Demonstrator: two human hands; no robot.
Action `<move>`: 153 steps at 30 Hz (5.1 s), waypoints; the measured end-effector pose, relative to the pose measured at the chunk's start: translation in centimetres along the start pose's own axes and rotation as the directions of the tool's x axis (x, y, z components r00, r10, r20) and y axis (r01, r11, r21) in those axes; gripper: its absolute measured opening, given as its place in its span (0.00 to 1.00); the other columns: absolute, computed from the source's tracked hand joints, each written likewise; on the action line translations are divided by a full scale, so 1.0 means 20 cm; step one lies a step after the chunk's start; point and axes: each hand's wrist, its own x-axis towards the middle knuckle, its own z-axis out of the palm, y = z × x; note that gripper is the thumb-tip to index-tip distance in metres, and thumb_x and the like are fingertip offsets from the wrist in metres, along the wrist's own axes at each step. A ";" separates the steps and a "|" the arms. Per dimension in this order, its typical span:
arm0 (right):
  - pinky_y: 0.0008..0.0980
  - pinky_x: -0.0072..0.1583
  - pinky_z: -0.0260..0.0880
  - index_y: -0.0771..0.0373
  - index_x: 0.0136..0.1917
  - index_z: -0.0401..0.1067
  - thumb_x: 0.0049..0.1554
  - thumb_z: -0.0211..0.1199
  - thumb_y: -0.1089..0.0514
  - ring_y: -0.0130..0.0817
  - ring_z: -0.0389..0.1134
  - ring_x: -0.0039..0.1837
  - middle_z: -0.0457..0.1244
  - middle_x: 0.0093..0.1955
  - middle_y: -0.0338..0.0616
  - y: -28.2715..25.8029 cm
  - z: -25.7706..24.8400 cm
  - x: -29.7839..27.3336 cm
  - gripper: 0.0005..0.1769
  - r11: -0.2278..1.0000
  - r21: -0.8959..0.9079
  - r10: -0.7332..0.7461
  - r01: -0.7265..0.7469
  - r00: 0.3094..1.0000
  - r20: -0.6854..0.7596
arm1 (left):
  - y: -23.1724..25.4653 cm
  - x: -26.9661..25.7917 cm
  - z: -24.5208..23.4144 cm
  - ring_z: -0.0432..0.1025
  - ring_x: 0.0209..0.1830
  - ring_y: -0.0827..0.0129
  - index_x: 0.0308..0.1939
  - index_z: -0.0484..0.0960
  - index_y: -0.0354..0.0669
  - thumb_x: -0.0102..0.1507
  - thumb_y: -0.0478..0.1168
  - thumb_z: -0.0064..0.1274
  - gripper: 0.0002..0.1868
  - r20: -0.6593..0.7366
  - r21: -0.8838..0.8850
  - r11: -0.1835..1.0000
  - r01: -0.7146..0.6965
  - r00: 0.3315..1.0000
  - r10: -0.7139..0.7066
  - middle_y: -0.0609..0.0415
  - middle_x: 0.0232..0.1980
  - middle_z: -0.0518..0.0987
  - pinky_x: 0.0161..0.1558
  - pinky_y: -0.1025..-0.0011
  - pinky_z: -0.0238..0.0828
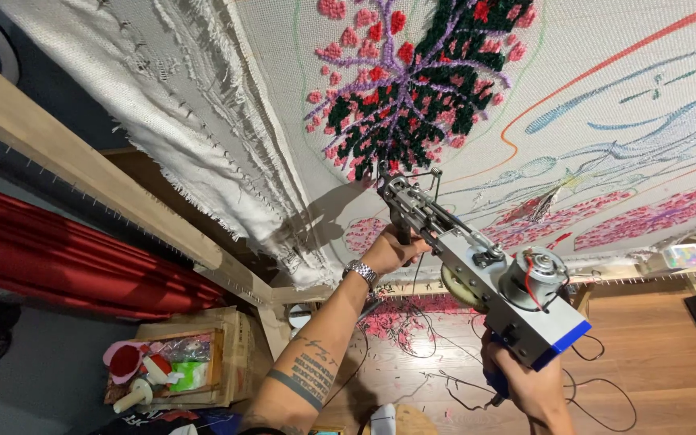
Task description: Using a tufting gun to create a pattern on a large rug canvas.
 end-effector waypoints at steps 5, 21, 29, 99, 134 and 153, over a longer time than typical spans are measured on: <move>0.33 0.35 0.67 0.71 0.46 0.71 0.47 0.61 0.70 0.32 0.65 0.33 0.65 0.34 0.45 0.00 0.03 0.01 0.12 0.999 -0.041 0.033 -0.033 0.999 -0.004 | -0.17 0.07 -0.03 0.66 0.22 0.77 0.32 0.83 0.44 0.60 0.40 0.63 0.06 0.001 -0.019 0.999 -0.042 0.999 0.042 0.60 0.24 0.76 0.25 0.73 0.61; 0.32 0.41 0.69 0.69 0.48 0.73 0.47 0.69 0.65 0.32 0.68 0.38 0.67 0.38 0.45 0.08 0.28 0.23 0.14 0.952 -0.305 -0.060 0.032 0.995 -0.083 | -0.57 0.45 -0.25 0.72 0.31 0.72 0.37 0.81 0.39 0.62 0.36 0.58 0.04 -0.035 0.513 0.837 -0.188 0.970 0.239 0.58 0.34 0.79 0.31 0.66 0.71; 0.32 0.48 0.72 0.67 0.51 0.73 0.45 0.72 0.63 0.30 0.71 0.45 0.69 0.45 0.43 0.08 0.51 0.34 0.20 0.945 -0.282 -0.197 0.167 0.977 -0.084 | -1.26 1.12 -0.59 0.71 0.35 0.63 0.40 0.79 0.49 0.64 0.45 0.45 0.09 0.271 0.332 -0.940 -0.080 0.963 0.013 0.57 0.41 0.76 0.25 0.60 0.68; 0.37 0.35 0.65 0.76 0.53 0.67 0.48 0.57 0.71 0.38 0.63 0.34 0.63 0.37 0.52 0.11 -0.18 -0.09 0.18 0.983 0.178 -0.040 0.042 0.999 -0.018 | 0.29 0.08 -0.36 0.79 0.39 0.51 0.43 0.84 0.42 0.66 0.39 0.56 0.06 -0.416 0.792 0.561 -0.243 0.458 0.786 0.49 0.45 0.82 0.39 0.60 0.76; 0.34 0.34 0.64 0.74 0.52 0.68 0.50 0.60 0.70 0.34 0.63 0.33 0.63 0.35 0.49 0.23 -0.07 0.00 0.16 0.971 0.241 -0.006 -0.005 0.999 0.044 | -0.07 0.03 -0.34 0.77 0.38 0.70 0.42 0.78 0.45 0.66 0.40 0.50 0.05 -0.291 0.665 0.576 -0.475 0.546 0.786 0.56 0.38 0.80 0.42 0.73 0.78; 0.32 0.33 0.65 0.71 0.49 0.69 0.49 0.60 0.70 0.32 0.64 0.32 0.63 0.35 0.46 0.13 0.12 0.06 0.12 0.988 0.142 0.051 -0.055 0.998 0.032 | -0.35 0.18 -0.04 0.75 0.26 0.68 0.36 0.71 0.37 0.60 0.29 0.61 0.12 -0.157 -0.259 0.951 -0.168 0.979 0.130 0.55 0.30 0.78 0.28 0.67 0.72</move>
